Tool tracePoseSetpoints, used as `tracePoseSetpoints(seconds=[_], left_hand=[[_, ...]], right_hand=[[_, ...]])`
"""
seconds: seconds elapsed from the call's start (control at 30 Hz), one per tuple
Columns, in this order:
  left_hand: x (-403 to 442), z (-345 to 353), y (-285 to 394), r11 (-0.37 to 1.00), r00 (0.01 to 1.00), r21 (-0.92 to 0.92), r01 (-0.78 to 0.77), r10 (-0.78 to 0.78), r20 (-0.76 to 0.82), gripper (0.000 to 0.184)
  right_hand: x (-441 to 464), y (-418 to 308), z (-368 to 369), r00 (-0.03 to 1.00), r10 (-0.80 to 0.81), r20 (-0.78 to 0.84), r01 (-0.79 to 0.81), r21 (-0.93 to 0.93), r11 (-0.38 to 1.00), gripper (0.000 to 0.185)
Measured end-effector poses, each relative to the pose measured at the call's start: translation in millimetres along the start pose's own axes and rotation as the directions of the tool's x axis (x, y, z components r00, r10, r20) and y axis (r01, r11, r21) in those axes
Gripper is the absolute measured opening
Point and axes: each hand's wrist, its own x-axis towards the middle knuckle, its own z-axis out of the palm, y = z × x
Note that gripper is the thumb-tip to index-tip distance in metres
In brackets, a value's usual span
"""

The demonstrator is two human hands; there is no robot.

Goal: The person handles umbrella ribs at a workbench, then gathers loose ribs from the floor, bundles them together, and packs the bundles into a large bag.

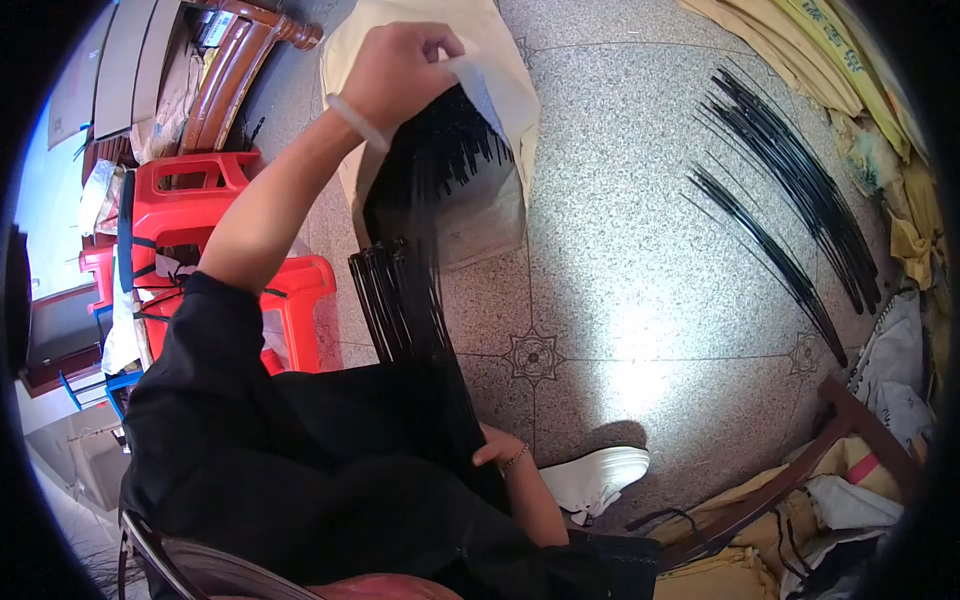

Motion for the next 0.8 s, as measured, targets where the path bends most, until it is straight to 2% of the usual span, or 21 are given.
tracePoseSetpoints(seconds=[0.1,0.17,0.23,0.27,0.43,0.5,0.53,0.57,0.63,0.7,0.8], left_hand=[[-26.1,-14.4,14.4,0.995,0.996,0.053,-0.086,0.084,0.043,0.01],[-40.9,-17.6,14.4,0.995,0.994,0.019,-0.102,0.102,0.039,0.009],[-50.4,-20.2,11.2,0.99,0.99,0.013,-0.139,0.139,0.035,0.013],[-56.2,-19.2,5.2,0.983,0.982,0.003,-0.184,0.184,0.051,0.023],[-96.9,-24.8,-1.4,0.985,0.99,0.116,-0.124,0.116,0.079,0.033],[-113.0,-23.9,-5.9,0.994,0.984,0.108,0.02,-0.039,0.175,0.03],[-116.0,-23.1,-9.0,0.999,0.993,0.029,0.033,-0.036,0.113,0.028],[-114.0,-25.0,-9.0,0.999,0.993,0.027,0.037,-0.039,0.113,0.028],[-105.0,-33.1,-6.1,0.992,1.0,-0.123,-0.009,0.01,0.007,0.024],[-100.3,-39.3,-1.3,0.99,1.0,-0.142,-0.024,0.022,-0.018,0.022],[-95.8,-41.7,1.6,0.981,0.995,-0.182,-0.067,0.054,-0.08,0.018]], right_hand=[[3.2,-3.0,-5.6,1.0,0.021,-0.021,-0.021,-0.022,1.0,0.106],[3.4,-14.6,-6.1,0.999,0.003,-0.047,-0.002,0.015,1.0,0.103],[1.7,-23.7,-15.3,0.998,0.004,-0.055,-0.002,0.036,0.999,0.101],[0.7,-26.9,-21.1,0.998,0.001,-0.061,0.003,0.061,0.998,0.099],[2.1,-54.0,-31.1,0.996,-0.086,-0.039,0.088,0.056,0.995,0.096],[5.0,-71.9,-20.1,0.993,-0.118,-0.022,0.119,0.037,0.992,0.096],[7.8,-77.0,-15.0,0.978,-0.206,-0.021,0.207,0.014,0.978,0.094],[10.8,-82.8,-6.9,0.957,-0.291,-0.02,0.291,-0.006,0.957,0.093],[19.5,-103.5,13.3,0.953,-0.302,-0.029,0.303,0.001,0.953,0.092],[31.2,-121.5,11.4,0.948,-0.316,-0.032,0.316,-0.004,0.949,0.091],[54.0,-150.8,-8.6,0.93,-0.363,-0.064,0.354,-0.126,0.927,0.089]])
